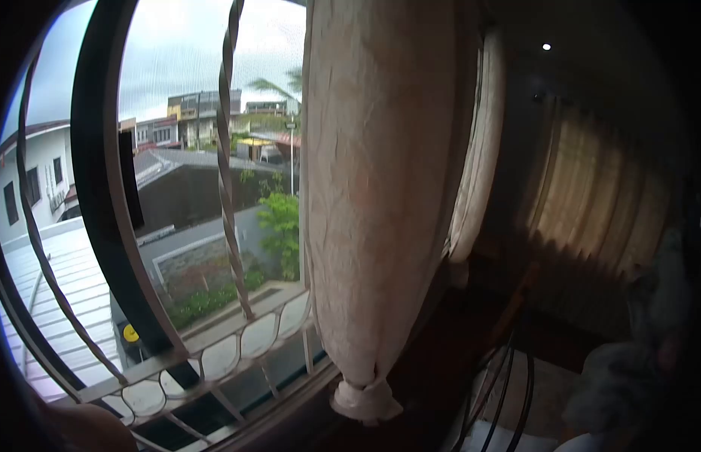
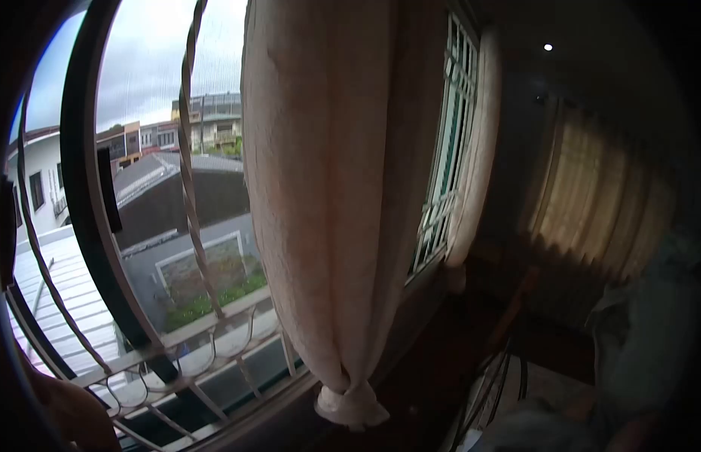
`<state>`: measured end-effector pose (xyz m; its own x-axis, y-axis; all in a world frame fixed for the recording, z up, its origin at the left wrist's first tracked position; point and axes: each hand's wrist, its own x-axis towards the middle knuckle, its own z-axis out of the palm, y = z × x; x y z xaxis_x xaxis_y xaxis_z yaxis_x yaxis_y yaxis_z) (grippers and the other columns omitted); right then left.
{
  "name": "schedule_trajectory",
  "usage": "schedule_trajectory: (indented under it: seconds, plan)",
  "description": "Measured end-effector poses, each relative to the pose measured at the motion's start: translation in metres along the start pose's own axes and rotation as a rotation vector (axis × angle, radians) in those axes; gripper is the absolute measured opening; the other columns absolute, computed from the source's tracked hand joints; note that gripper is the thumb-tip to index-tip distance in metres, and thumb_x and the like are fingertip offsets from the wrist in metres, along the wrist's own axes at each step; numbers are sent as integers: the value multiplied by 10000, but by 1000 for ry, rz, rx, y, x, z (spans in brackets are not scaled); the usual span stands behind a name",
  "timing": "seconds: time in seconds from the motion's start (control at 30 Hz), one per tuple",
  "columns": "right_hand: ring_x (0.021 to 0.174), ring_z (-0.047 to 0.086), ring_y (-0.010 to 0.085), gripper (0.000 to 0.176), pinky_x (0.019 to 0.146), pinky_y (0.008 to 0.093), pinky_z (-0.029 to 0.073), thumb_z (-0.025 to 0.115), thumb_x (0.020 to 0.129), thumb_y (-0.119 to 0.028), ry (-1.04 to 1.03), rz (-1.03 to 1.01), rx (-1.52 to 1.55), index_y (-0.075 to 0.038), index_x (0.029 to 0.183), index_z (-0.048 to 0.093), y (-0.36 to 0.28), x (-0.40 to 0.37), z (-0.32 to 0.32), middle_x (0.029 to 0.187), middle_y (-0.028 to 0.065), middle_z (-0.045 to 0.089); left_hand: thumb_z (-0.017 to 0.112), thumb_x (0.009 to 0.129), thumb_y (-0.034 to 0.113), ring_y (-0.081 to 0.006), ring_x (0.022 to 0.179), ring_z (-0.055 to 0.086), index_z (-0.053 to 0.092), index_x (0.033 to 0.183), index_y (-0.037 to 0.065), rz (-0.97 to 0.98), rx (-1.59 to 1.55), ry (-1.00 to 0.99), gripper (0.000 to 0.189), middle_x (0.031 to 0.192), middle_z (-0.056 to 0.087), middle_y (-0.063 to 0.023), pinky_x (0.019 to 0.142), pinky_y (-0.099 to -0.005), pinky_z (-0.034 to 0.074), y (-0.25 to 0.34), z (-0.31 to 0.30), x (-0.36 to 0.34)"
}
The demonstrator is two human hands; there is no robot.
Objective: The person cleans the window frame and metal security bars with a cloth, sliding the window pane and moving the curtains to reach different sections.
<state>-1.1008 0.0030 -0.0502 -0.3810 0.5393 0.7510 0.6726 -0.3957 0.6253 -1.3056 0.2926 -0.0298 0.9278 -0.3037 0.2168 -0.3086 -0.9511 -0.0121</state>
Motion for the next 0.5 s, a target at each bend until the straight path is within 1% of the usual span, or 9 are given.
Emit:
schedule_trajectory:
  seconds: [0.13,0.23,0.3,0.33,0.37,0.4,0.43,0.47,0.5]
  plan:
    - [685,566,224,443,690,391,486,481,976,-275,36,-77,70,133,1101,602,11,-24,15,806,168,616,639,936,235,-284,804,668,427,1390,-31,-13,-27,46,568,1113,659,-226,694,-391,539,-1,11,30]
    - [686,567,222,445,689,389,486,483,975,-277,165,7,80,132,1103,602,19,-51,14,805,167,616,645,928,227,-289,811,667,432,1387,-31,18,-69,82,567,1116,657,-227,694,-397,536,-5,21,58]
    - [687,567,221,445,688,387,486,484,975,-278,286,205,115,131,1105,602,31,-78,20,805,166,616,647,926,225,-290,813,667,433,1385,-31,55,-135,107,567,1117,656,-228,694,-399,535,-16,52,82]
    - [687,567,221,446,688,386,486,485,975,-279,360,372,159,131,1106,602,28,-99,28,804,166,616,600,933,277,-260,743,677,558,1160,-65,100,-410,440,412,980,674,-204,666,-370,551,-33,99,97]
    - [688,567,220,446,688,386,486,486,975,-280,417,607,233,131,1107,602,19,-124,44,804,165,616,554,941,329,-229,672,687,683,936,-99,152,-699,756,447,843,691,-181,638,-341,566,-47,145,117]
    - [688,567,220,447,687,385,486,486,975,-280,446,872,332,130,1108,602,9,-149,65,804,165,616,710,861,135,-198,572,654,664,1012,-49,67,-929,758,243,748,686,-137,514,-265,484,-20,177,152]
    - [686,569,179,434,689,339,489,512,969,-287,349,973,607,105,1121,620,14,-188,78,808,131,626,705,857,108,-190,581,645,627,1108,-61,3,-1184,687,313,740,673,-130,516,-282,465,-3,218,182]
    - [755,609,115,364,680,256,470,693,931,-291,460,1227,815,34,1092,674,-8,-214,111,840,67,649,718,865,105,-222,669,681,595,1176,-67,76,-1159,396,376,797,682,-169,594,-303,500,-6,253,211]
    - [762,623,95,243,700,246,488,699,904,-179,504,1398,893,5,1063,703,-33,-233,138,854,46,664,764,861,126,-261,788,711,588,1197,-60,37,-1059,314,423,911,702,-198,697,-338,533,8,289,233]
